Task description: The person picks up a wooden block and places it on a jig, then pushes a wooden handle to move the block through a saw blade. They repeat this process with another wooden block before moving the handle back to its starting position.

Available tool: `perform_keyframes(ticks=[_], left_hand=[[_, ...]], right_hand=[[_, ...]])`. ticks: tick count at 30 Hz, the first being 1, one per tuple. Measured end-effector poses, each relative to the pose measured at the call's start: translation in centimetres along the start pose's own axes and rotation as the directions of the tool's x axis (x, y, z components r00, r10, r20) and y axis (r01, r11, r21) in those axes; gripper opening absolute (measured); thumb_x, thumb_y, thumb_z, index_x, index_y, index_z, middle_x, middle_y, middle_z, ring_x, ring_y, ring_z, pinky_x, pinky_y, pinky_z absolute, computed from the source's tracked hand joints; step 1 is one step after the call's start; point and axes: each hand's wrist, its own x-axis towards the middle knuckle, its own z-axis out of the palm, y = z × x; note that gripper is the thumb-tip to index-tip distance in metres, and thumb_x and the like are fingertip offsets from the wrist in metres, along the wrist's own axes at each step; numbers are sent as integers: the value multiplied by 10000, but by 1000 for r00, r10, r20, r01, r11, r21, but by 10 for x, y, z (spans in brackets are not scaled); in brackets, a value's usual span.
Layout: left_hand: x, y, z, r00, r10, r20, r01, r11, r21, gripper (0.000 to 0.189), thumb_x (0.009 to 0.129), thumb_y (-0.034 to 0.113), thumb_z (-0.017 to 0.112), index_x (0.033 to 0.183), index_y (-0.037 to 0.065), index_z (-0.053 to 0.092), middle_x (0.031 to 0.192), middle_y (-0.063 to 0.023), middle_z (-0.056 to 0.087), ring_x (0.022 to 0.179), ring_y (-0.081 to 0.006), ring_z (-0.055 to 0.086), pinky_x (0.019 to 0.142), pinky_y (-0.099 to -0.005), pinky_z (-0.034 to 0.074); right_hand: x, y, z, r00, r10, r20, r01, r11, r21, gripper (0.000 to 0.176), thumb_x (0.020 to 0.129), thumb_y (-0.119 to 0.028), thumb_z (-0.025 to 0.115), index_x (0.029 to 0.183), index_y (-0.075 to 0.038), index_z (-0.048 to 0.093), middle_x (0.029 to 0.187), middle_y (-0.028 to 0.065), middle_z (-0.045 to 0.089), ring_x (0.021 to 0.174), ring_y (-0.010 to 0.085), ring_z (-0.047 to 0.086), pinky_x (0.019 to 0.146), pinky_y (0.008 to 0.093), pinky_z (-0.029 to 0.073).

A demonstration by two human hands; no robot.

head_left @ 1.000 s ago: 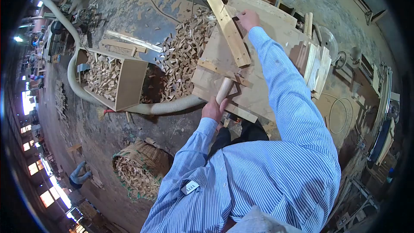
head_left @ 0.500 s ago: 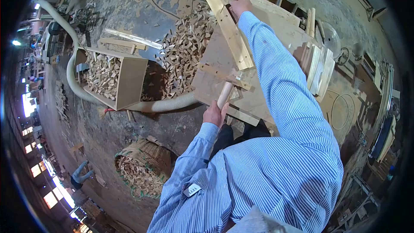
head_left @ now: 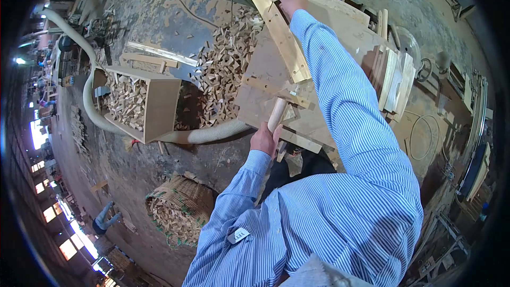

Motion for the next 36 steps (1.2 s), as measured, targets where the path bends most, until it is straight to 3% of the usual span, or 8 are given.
perform_keyframes(ticks=[8,15,19,21,25,28,34,36], left_hand=[[38,28,3,999,31,-26,-31,1000,0,513,990,504,592,1003,-6,536,774,-279,672,763,-479,673,681,-546,539],[52,43,5,998,33,-58,-32,999,9,513,994,492,592,1034,-19,555,785,-290,667,770,-482,671,693,-557,532],[52,39,7,995,53,-81,-53,999,-2,496,994,478,599,1034,-15,557,787,-291,666,763,-488,664,684,-570,521],[46,36,7,995,47,-88,-48,999,-7,492,994,475,600,1029,-13,557,788,-290,667,765,-491,662,682,-572,519],[32,23,6,998,31,-57,-32,999,-6,461,988,450,619,1045,-3,553,813,-289,674,790,-500,659,697,-565,523],[21,11,9,995,59,-85,-59,998,1,421,979,429,635,1069,25,558,859,-280,683,828,-495,660,721,-564,520],[-4,-9,9,999,-4,-41,4,1000,14,474,984,478,609,1085,17,565,869,-284,687,833,-484,671,729,-557,528],[-8,-13,10,1000,-19,-23,19,1000,24,498,983,501,599,1101,18,572,873,-286,689,839,-482,674,732,-554,531]], right_hand=[[52,4,-8,998,-54,11,56,973,-224,197,911,-236,663,908,-82,786,734,31,766,670,135,749,736,275,581],[85,23,2,996,-86,-16,79,966,-246,212,896,-253,681,863,-68,778,733,48,761,623,138,731,680,285,572],[51,9,-31,995,-95,22,98,951,-295,225,888,-268,695,853,-60,774,737,60,759,643,149,729,668,310,567],[35,15,-38,998,8,63,-8,1000,-3,267,883,-295,627,979,-107,791,1016,161,749,977,363,708,852,454,558],[-25,7,-75,995,-11,98,14,999,-29,229,872,-254,651,986,-108,786,985,176,742,947,375,702,849,468,550],[-57,12,-83,969,-230,92,237,969,-73,231,881,-213,654,1054,-100,757,1019,182,734,986,372,691,879,470,542],[-67,-23,-73,884,-377,275,439,872,-218,306,952,-163,573,1236,-82,656,1282,223,637,1144,421,624,980,497,510],[-67,-27,-67,869,-417,264,477,848,-230,319,979,-180,529,1269,-91,628,1293,222,625,1149,424,620,987,505,503]])
